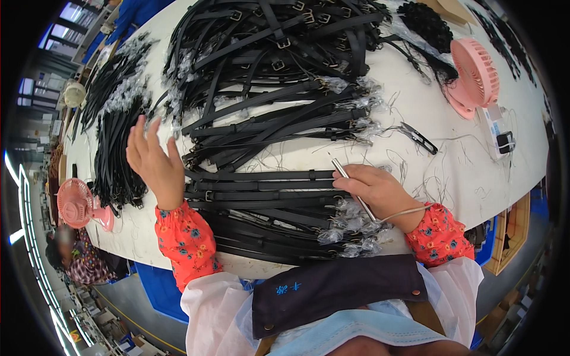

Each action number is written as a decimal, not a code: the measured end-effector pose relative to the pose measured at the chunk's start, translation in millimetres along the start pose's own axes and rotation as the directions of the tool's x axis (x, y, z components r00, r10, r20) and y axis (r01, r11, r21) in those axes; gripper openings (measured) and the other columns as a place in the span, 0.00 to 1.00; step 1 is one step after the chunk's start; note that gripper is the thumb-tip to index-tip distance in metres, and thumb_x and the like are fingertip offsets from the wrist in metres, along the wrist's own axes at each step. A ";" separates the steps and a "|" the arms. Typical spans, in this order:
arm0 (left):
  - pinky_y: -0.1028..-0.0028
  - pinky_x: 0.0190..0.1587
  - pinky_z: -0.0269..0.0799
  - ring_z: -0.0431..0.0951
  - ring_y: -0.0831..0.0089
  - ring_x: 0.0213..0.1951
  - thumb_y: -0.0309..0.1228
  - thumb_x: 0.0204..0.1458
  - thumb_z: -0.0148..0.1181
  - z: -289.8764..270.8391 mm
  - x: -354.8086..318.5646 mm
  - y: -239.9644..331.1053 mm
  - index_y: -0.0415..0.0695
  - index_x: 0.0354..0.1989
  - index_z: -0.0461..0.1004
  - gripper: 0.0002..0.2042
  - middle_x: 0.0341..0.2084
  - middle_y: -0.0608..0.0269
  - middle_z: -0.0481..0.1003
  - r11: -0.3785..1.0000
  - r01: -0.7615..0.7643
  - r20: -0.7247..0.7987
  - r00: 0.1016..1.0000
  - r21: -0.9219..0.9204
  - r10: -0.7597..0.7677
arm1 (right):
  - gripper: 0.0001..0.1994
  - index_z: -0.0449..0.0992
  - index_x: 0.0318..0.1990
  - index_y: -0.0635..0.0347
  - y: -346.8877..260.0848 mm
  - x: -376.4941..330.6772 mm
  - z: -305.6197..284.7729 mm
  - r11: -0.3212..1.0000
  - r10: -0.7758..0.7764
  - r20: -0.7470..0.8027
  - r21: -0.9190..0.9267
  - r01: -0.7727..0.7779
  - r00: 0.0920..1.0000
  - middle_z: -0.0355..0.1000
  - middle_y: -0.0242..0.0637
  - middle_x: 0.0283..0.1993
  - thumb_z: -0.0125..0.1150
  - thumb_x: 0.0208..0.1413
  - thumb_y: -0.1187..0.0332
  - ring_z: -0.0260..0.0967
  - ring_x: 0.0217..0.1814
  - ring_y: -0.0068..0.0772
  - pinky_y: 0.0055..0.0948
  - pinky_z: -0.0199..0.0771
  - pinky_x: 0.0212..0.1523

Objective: The person uses a metal tool to attach metal hardware to the ends of black fabric straps. They repeatedly pick up a strap, insert the tool into the strap's end, and manipulate the hardware to secure it. The person works at a table covered with piles of straps and hardware components.

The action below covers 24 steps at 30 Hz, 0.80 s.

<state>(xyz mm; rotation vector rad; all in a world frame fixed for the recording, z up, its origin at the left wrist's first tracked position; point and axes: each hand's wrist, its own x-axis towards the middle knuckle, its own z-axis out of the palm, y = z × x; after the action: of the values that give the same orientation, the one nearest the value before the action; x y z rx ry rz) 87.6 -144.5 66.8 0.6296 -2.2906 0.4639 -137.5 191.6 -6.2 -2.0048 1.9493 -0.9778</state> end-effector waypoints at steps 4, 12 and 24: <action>0.60 0.60 0.70 0.75 0.53 0.57 0.22 0.56 0.64 4.8 -1.8 74.6 0.41 0.54 0.77 0.16 0.55 0.52 0.77 0.782 0.033 0.352 0.904 -0.622 0.242 | 0.18 0.77 0.51 0.59 2.7 0.0 -22.0 0.985 -0.072 -0.110 -0.162 0.053 0.991 0.77 0.45 0.50 0.64 0.50 0.77 0.76 0.56 0.50 0.43 0.79 0.57; 0.65 0.51 0.74 0.79 0.57 0.46 0.25 0.57 0.65 16.3 -32.1 135.0 0.40 0.46 0.83 0.09 0.42 0.54 0.80 0.360 0.412 0.545 0.576 -0.837 0.610 | 0.19 0.77 0.50 0.59 7.8 -25.6 -18.7 0.994 -0.002 -0.111 -0.112 -0.011 0.994 0.75 0.41 0.42 0.66 0.47 0.76 0.77 0.43 0.44 0.38 0.80 0.42; 0.60 0.52 0.71 0.75 0.58 0.51 0.22 0.51 0.68 35.7 4.1 156.1 0.44 0.53 0.78 0.19 0.49 0.61 0.77 0.648 -0.074 0.300 0.843 -0.758 0.447 | 0.16 0.76 0.50 0.54 -4.9 -22.6 -13.4 0.973 -0.223 0.011 0.058 0.222 0.975 0.74 0.37 0.40 0.65 0.52 0.71 0.76 0.37 0.40 0.38 0.80 0.39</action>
<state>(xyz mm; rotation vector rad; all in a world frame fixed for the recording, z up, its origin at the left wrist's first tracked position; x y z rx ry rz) -21.2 -35.6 22.5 -0.0395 -2.7494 -0.5566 -139.3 217.6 -0.6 -2.2276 1.6940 -1.0470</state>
